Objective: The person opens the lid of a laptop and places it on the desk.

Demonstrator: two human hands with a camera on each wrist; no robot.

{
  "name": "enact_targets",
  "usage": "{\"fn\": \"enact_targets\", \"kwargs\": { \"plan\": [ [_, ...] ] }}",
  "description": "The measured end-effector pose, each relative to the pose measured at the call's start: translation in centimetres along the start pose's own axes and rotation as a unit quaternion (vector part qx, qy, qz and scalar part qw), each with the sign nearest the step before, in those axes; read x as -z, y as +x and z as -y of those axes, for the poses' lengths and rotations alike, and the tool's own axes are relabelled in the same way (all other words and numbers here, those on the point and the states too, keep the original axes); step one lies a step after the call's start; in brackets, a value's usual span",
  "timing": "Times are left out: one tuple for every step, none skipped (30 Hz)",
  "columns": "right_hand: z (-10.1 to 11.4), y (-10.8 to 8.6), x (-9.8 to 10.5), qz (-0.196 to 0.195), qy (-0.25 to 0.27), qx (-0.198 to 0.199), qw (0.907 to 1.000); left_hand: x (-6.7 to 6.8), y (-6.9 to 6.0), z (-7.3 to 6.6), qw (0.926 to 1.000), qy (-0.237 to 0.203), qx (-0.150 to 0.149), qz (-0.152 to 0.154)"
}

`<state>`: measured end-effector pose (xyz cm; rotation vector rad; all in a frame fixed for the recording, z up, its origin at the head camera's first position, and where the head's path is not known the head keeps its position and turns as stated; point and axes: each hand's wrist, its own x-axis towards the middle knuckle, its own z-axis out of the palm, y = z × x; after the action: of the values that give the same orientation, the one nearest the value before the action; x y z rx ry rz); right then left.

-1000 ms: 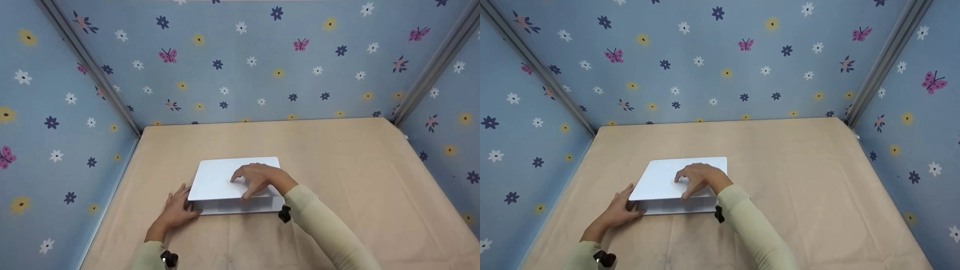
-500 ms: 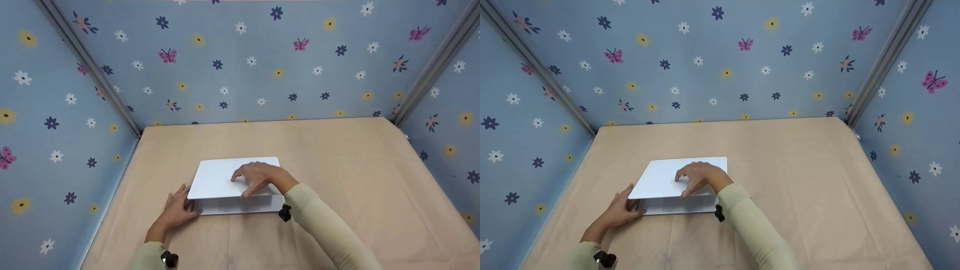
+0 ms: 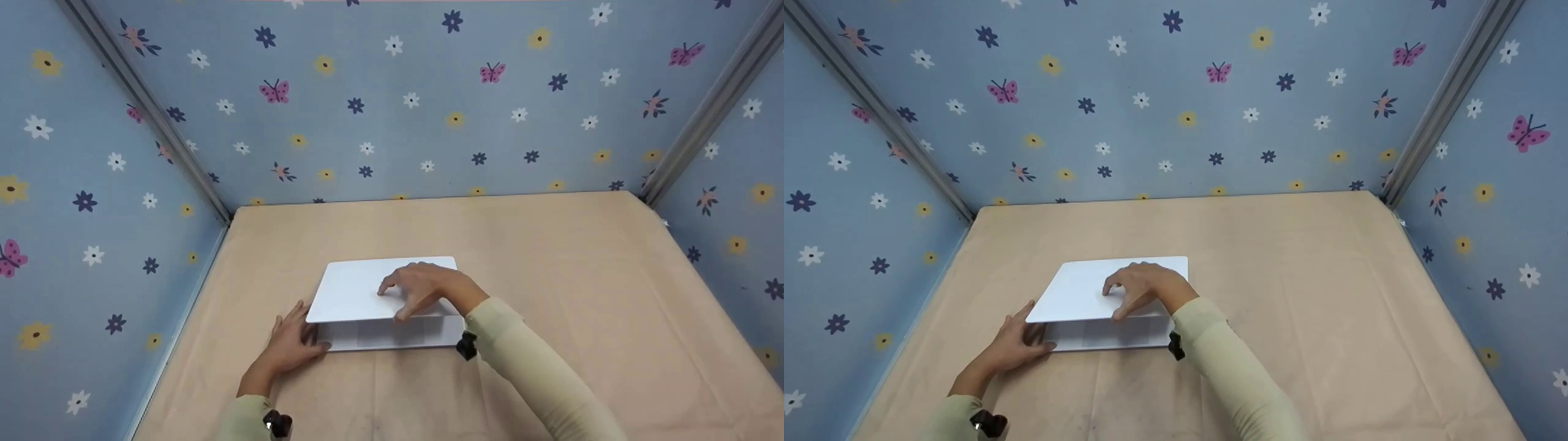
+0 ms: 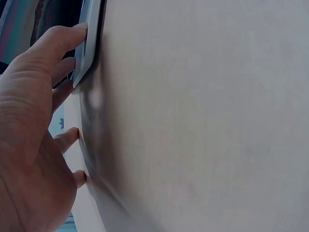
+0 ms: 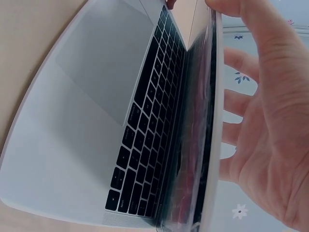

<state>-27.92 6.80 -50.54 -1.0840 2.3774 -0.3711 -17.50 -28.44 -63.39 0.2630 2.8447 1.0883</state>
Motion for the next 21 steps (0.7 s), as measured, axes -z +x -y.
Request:
{"fn": "enact_targets", "kwargs": {
  "plan": [
    [0.0, 0.0, 0.0, 0.000, 0.000, 0.001, 1.0000, 0.0, 0.0, 0.1, 1.0000, -0.001, -0.001, -0.001],
    [0.0, 0.0, 0.1, 0.001, -0.001, 0.001, 1.0000, 0.1, -0.1, -0.2, 1.0000, -0.006, -0.001, 0.001],
    [0.0, 0.0, 0.1, 0.001, -0.003, 0.003, 1.0000, 0.0, -0.1, -0.1, 1.0000, -0.007, -0.005, -0.002],
    [0.0, 0.0, 0.1, 0.001, -0.003, 0.004, 1.0000, 0.2, -0.2, -0.4, 0.9999, -0.010, -0.005, -0.001],
    [0.0, 0.1, 0.1, 0.002, -0.005, 0.004, 1.0000, 0.4, -0.3, -0.8, 0.9999, -0.015, -0.004, 0.000],
    [0.0, 0.0, 0.2, 0.003, -0.007, 0.004, 1.0000, 0.2, -0.4, -0.6, 0.9999, -0.013, -0.007, -0.004],
    [0.0, 0.0, 0.2, 0.004, -0.009, 0.003, 0.9999, 0.3, -0.4, -0.7, 0.9998, -0.016, -0.006, -0.003],
    [0.1, 0.0, 0.2, 0.004, -0.010, 0.002, 0.9999, 0.4, -0.5, -1.0, 0.9998, -0.020, -0.005, -0.001],
    [0.1, 0.0, 0.3, 0.005, -0.010, 0.001, 0.9999, 0.4, -0.5, -1.1, 0.9998, -0.018, -0.006, -0.001],
    [0.1, 0.0, 0.3, 0.005, -0.009, -0.002, 0.9999, 0.4, -0.4, -1.0, 0.9998, -0.019, -0.003, -0.001],
    [0.2, -0.1, 0.4, 0.006, -0.009, -0.003, 0.9999, 0.4, -0.4, -1.0, 0.9998, -0.019, -0.002, 0.000],
    [0.2, -0.1, 0.4, 0.006, -0.007, -0.005, 0.9999, 0.3, -0.3, -0.7, 0.9999, -0.015, -0.001, 0.000],
    [0.2, -0.1, 0.4, 0.006, -0.005, -0.007, 0.9999, 0.4, -0.3, -0.8, 0.9999, -0.014, 0.002, 0.004],
    [0.2, -0.2, 0.4, 0.006, -0.003, -0.008, 0.9999, 0.3, -0.2, -0.7, 0.9999, -0.011, 0.003, 0.004],
    [0.2, -0.2, 0.5, 0.007, -0.001, -0.009, 0.9999, 0.2, -0.1, -0.2, 1.0000, -0.006, 0.002, 0.004],
    [0.3, -0.2, 0.5, 0.007, 0.000, -0.010, 0.9999, 0.1, -0.1, 0.0, 1.0000, -0.003, 0.003, 0.005],
    [0.3, -0.2, 0.5, 0.006, 0.003, -0.010, 0.9999, 0.1, 0.0, 0.1, 1.0000, 0.000, 0.004, 0.007],
    [0.3, -0.2, 0.5, 0.005, 0.006, -0.011, 0.9999, 0.0, 0.1, 0.4, 1.0000, 0.004, 0.003, 0.006],
    [0.3, -0.2, 0.5, 0.005, 0.009, -0.011, 0.9999, -0.1, 0.2, 0.6, 1.0000, 0.006, 0.003, 0.007],
    [0.3, -0.2, 0.5, 0.005, 0.011, -0.011, 0.9999, -0.1, 0.2, 0.8, 0.9999, 0.010, 0.003, 0.007],
    [0.2, -0.2, 0.5, 0.004, 0.013, -0.012, 0.9998, -0.2, 0.3, 1.0, 0.9999, 0.014, 0.004, 0.007]
  ]
}}
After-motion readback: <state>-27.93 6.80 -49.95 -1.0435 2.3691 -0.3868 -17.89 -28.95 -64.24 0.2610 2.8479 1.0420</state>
